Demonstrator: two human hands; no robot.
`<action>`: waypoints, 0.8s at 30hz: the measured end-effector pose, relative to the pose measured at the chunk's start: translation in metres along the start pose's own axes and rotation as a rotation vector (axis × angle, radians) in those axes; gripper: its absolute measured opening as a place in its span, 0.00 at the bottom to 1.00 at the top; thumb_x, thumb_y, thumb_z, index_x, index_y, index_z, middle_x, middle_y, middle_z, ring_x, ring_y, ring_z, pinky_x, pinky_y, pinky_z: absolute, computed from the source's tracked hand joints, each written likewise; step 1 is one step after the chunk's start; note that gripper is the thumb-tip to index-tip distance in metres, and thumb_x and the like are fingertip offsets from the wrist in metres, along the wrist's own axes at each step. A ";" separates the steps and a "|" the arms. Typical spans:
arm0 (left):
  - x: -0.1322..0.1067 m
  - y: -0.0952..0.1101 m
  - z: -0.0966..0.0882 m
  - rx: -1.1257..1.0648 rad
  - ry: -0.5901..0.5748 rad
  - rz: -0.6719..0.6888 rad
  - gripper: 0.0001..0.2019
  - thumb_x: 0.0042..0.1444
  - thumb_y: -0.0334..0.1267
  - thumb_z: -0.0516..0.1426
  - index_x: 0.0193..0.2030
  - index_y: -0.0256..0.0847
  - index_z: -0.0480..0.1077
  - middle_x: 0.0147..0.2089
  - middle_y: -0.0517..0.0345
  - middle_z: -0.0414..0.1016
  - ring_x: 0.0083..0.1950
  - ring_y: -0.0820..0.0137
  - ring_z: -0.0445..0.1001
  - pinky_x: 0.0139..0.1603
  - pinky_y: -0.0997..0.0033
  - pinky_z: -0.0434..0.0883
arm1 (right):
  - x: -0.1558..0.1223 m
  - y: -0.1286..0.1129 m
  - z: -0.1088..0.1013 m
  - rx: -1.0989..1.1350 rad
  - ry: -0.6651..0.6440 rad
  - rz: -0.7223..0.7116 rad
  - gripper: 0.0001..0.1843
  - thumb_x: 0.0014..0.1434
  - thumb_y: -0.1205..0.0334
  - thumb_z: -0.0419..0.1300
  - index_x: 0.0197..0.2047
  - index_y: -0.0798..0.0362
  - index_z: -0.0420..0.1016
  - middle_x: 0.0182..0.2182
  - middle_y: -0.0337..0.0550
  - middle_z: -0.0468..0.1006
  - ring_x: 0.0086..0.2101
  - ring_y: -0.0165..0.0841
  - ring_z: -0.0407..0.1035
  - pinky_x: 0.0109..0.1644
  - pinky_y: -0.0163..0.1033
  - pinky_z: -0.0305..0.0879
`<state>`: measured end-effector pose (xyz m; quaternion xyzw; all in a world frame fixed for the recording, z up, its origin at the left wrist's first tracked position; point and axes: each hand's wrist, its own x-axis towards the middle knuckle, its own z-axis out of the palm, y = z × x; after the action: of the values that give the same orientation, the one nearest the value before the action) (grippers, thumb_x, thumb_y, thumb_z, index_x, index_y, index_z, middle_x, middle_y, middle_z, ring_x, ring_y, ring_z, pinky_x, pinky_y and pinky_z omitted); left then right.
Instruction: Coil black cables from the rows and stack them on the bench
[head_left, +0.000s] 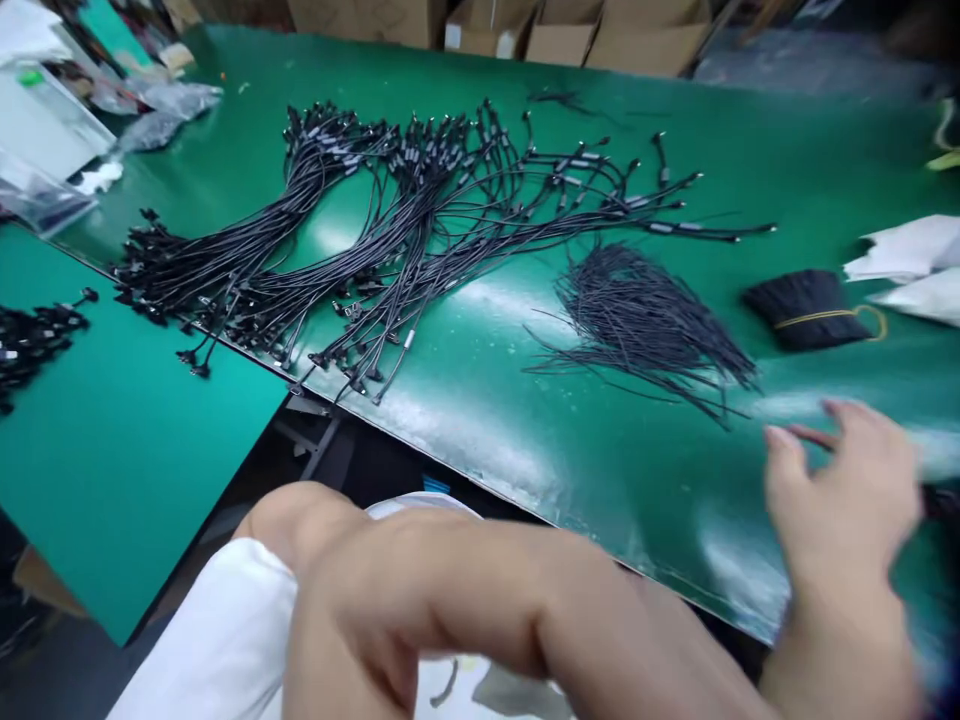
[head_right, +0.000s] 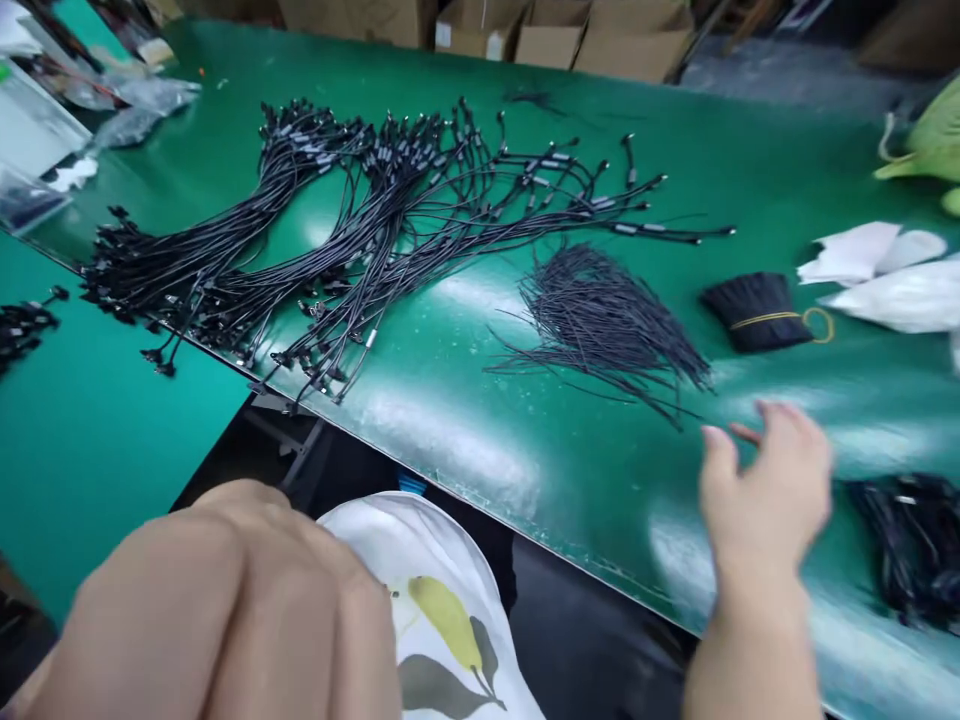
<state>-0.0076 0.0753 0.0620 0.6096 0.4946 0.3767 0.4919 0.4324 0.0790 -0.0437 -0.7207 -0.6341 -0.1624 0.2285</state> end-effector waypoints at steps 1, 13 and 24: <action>0.011 -0.005 -0.008 0.052 0.010 0.020 0.27 0.60 0.58 0.52 0.55 0.40 0.70 0.47 0.41 0.75 0.55 0.53 0.71 0.53 0.54 0.70 | 0.005 -0.025 -0.001 0.055 -0.023 -0.028 0.35 0.64 0.39 0.43 0.66 0.50 0.62 0.53 0.63 0.72 0.56 0.48 0.65 0.55 0.51 0.65; 0.132 -0.066 -0.131 0.779 0.314 0.198 0.25 0.65 0.50 0.49 0.62 0.36 0.61 0.59 0.40 0.67 0.61 0.54 0.63 0.62 0.55 0.61 | 0.028 -0.145 0.022 0.216 -0.284 -0.250 0.16 0.66 0.56 0.50 0.48 0.48 0.76 0.49 0.49 0.77 0.45 0.41 0.75 0.42 0.43 0.73; 0.158 -0.081 -0.152 1.125 0.347 0.200 0.16 0.67 0.37 0.43 0.45 0.36 0.70 0.47 0.44 0.71 0.49 0.60 0.70 0.52 0.62 0.65 | 0.087 -0.220 0.031 0.266 -0.408 -0.636 0.18 0.68 0.60 0.47 0.51 0.52 0.76 0.47 0.49 0.77 0.42 0.39 0.74 0.46 0.44 0.72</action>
<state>-0.1347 0.2657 0.0145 0.7496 0.6316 0.1954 -0.0322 0.2257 0.1889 0.0035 -0.4698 -0.8735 0.0049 0.1272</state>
